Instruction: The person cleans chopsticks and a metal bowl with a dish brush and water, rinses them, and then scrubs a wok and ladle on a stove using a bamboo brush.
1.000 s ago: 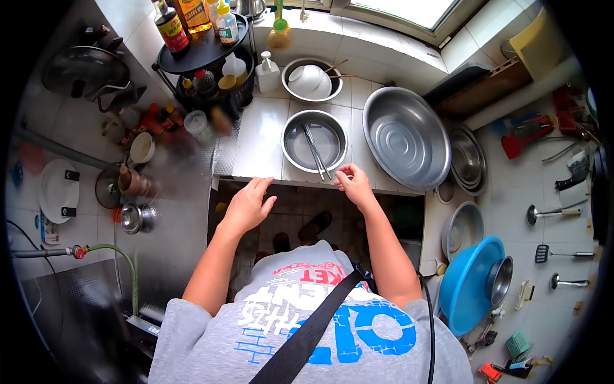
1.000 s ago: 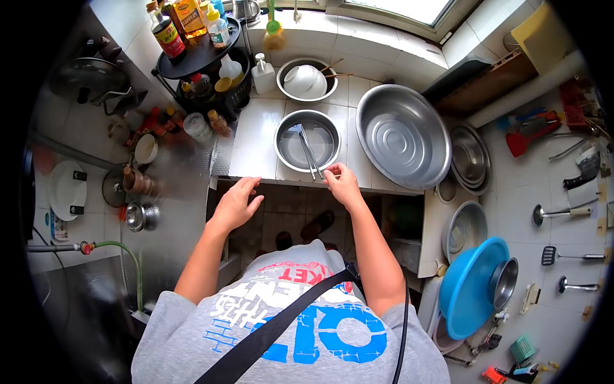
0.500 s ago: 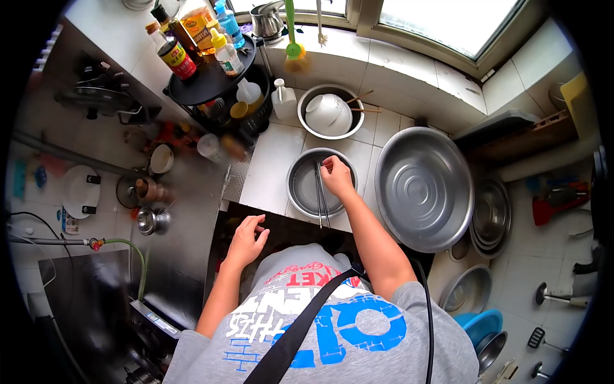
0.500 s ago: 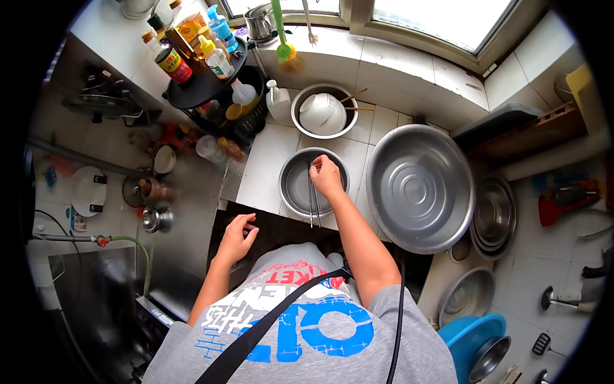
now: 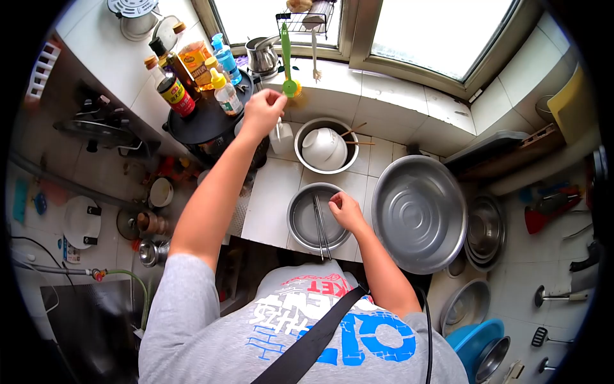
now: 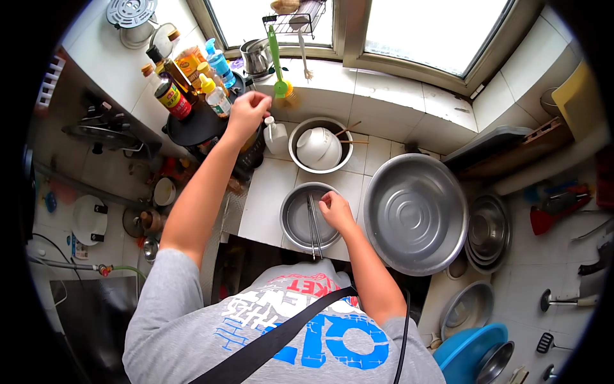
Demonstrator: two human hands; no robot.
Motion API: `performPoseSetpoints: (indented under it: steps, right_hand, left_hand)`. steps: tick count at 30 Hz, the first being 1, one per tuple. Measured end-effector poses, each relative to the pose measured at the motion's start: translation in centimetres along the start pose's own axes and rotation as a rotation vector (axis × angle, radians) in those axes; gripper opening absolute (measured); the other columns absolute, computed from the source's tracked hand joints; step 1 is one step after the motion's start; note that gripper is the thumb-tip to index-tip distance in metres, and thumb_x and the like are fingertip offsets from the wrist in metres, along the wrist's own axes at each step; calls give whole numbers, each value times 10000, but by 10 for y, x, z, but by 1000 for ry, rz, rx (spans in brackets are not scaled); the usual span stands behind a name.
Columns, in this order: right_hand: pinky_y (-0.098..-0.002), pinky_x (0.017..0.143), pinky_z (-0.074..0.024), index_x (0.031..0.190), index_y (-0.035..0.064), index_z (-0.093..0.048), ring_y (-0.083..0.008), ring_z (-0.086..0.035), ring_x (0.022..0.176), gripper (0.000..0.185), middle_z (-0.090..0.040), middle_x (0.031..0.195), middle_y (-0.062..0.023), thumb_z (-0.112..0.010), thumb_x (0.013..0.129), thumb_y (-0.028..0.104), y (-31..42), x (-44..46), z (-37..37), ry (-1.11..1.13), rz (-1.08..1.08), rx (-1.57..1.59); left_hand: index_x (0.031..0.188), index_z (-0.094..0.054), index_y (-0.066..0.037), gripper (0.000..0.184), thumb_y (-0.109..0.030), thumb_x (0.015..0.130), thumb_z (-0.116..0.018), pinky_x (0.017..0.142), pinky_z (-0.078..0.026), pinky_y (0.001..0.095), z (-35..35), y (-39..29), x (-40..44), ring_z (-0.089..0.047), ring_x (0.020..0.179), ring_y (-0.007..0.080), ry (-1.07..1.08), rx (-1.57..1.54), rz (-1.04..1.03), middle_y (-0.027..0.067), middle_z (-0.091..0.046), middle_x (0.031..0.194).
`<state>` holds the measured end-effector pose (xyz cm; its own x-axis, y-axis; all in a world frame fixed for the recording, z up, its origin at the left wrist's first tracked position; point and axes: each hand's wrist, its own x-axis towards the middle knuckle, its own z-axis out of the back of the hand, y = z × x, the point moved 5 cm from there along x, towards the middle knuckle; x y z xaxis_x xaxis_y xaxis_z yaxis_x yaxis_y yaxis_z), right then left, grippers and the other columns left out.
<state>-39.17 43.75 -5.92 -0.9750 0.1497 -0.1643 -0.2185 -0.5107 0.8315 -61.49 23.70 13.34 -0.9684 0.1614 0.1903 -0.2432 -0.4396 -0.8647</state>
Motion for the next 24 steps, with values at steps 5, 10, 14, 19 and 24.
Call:
performPoseSetpoints:
  steps: [5, 10, 14, 19, 24]
  right_hand:
    - [-367, 770, -536, 966, -2, -651, -262, -687, 811, 224, -707, 900, -155, -660, 860, 195, 2, -20, 18, -95, -88, 26]
    - [-352, 752, -540, 981, 1, -653, -240, -691, 805, 235, -710, 904, -145, -667, 863, 204, 7, -36, 26, -191, -150, 87]
    - [-345, 741, -543, 982, 2, -653, -237, -696, 803, 237, -711, 903, -141, -668, 864, 207, 2, -42, 28, -229, -180, 86]
    - [-322, 700, -545, 983, -3, -639, -180, -700, 765, 218, -706, 883, -107, -661, 876, 186, -18, -55, 43, -316, -248, 283]
    - [-245, 606, -520, 1015, 12, -615, -126, -670, 738, 173, -663, 862, -48, -625, 914, 152, -68, -73, 93, -573, -332, 580]
  left_hand:
    - [937, -686, 27, 562, -527, 847, -654, 849, -521, 437, -15, -15, 119, -675, 930, 377, -154, 520, -39, 238, -698, 889]
    - [1035, -702, -17, 453, -439, 876, -659, 905, -523, 436, -18, -40, 135, -653, 1041, 375, -147, 529, 50, 222, -679, 1078]
    - [1002, -723, -43, 445, -463, 876, -650, 890, -529, 447, -18, -31, 143, -664, 1014, 377, -150, 533, 24, 220, -690, 1044]
    - [903, -669, 66, 591, -522, 843, -671, 803, -536, 463, -16, -27, 114, -669, 896, 408, -239, 600, -213, 265, -674, 919]
    - [921, -616, 29, 269, -207, 828, -706, 708, -489, 423, -86, -39, 3, -604, 748, 342, -25, 274, -607, 178, -612, 871]
